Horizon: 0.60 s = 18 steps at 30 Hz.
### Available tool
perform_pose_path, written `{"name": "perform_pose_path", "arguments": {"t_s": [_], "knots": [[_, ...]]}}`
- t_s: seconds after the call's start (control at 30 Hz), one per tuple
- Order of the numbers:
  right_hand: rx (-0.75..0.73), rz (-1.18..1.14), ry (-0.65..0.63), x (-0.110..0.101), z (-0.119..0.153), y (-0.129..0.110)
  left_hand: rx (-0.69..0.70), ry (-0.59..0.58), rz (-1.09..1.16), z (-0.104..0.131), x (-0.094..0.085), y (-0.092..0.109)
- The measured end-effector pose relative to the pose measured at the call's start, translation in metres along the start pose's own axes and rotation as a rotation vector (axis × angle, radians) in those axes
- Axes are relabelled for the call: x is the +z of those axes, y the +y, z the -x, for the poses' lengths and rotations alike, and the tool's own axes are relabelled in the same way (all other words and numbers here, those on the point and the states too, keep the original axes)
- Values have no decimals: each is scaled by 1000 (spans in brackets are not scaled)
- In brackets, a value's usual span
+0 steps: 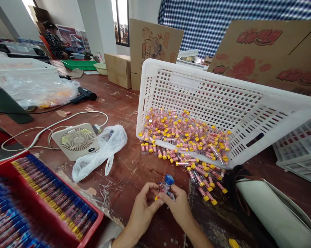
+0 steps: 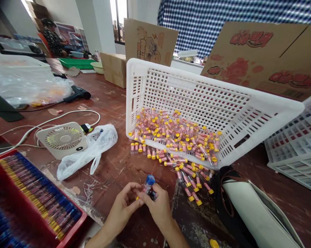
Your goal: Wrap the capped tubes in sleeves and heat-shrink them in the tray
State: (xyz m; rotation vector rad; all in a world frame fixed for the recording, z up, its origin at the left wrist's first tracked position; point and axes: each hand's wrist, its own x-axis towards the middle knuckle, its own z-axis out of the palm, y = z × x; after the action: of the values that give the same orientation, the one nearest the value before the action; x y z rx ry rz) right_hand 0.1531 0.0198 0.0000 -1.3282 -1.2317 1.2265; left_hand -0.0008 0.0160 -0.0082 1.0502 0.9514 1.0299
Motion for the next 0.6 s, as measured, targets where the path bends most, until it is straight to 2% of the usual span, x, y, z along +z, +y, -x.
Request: {"name": "perform_pose_path", "arguments": {"t_s": [0.07,0.17,0.3,0.4,0.6], "knots": [[-7,20,-53,0,0,0,-1,-10,49,-1,-1,3],[-18,-101,-142,-2,-1,-2,7,-53,97,-2,-3,6],[37,-353,-59,-4,-5,-7,-52,-156,212,-2,-7,9],[83,-448,-42,1,-5,-10,-110,-215,300,0,-12,15],[55,-424,-41,15,-1,-7,-74,-37,305,3,-16,24]]}}
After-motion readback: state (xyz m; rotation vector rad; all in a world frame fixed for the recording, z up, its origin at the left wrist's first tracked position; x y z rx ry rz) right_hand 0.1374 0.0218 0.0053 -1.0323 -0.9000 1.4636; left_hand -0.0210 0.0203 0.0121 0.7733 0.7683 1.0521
